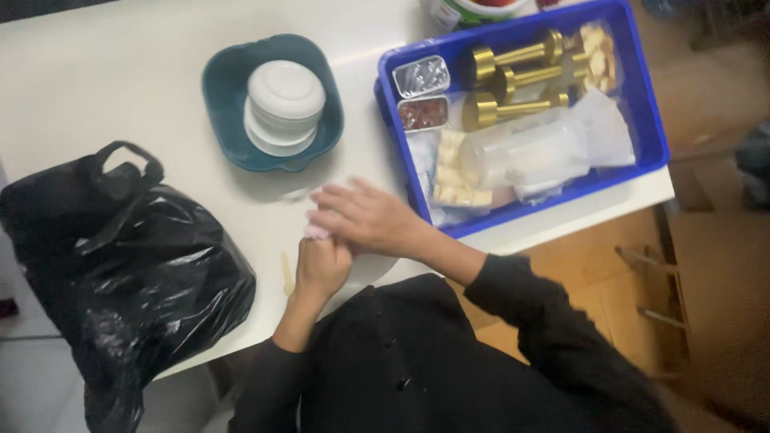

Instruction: Wiping and drying various kitchen bowls and utensils with a cloth at a prep table.

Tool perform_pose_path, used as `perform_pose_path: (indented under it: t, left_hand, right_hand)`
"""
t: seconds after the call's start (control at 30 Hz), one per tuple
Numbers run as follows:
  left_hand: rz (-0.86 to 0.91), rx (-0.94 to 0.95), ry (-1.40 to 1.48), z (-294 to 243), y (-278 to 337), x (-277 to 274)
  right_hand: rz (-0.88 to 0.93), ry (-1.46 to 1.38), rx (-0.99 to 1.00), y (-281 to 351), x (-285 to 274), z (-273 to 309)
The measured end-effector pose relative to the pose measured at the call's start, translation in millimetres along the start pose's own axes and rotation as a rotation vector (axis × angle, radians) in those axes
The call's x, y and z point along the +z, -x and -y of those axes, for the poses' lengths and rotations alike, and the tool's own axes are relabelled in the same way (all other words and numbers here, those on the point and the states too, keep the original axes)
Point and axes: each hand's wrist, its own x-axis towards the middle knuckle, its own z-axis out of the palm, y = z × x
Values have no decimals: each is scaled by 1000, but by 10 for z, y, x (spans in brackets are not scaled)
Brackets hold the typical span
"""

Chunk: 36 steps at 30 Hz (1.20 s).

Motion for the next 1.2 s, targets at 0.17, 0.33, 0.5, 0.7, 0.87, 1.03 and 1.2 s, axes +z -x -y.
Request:
perform_pose_path:
  t: [0.17, 0.33, 0.5, 0.7, 0.87, 1.03, 1.2]
  left_hand:
    - [75, 21, -51, -70, 5, -206]
    - [-276, 158, -37, -624, -123, -413]
    - [-704, 188, 123, -504, -52, 61]
    - [-276, 144, 137, -615, -298, -423]
    - [-39, 146, -176, -374, -385, -442]
    - [-216, 184, -180, -236, -426, -187]
    - [-528, -18, 176, 230, -526, 435]
  right_hand:
    - [58, -203, 144, 185, 282, -171]
    - [-387, -502, 608, 338, 776, -108]
    - [-894, -1277, 1265, 309, 1256, 287]
    - [-252, -747, 408, 227, 114, -561]
    - [5, -445, 272, 97, 121, -532]
    - [-624, -1110, 743, 473, 1168, -360]
    - [-805, -1506, 1551, 611, 1965, -105]
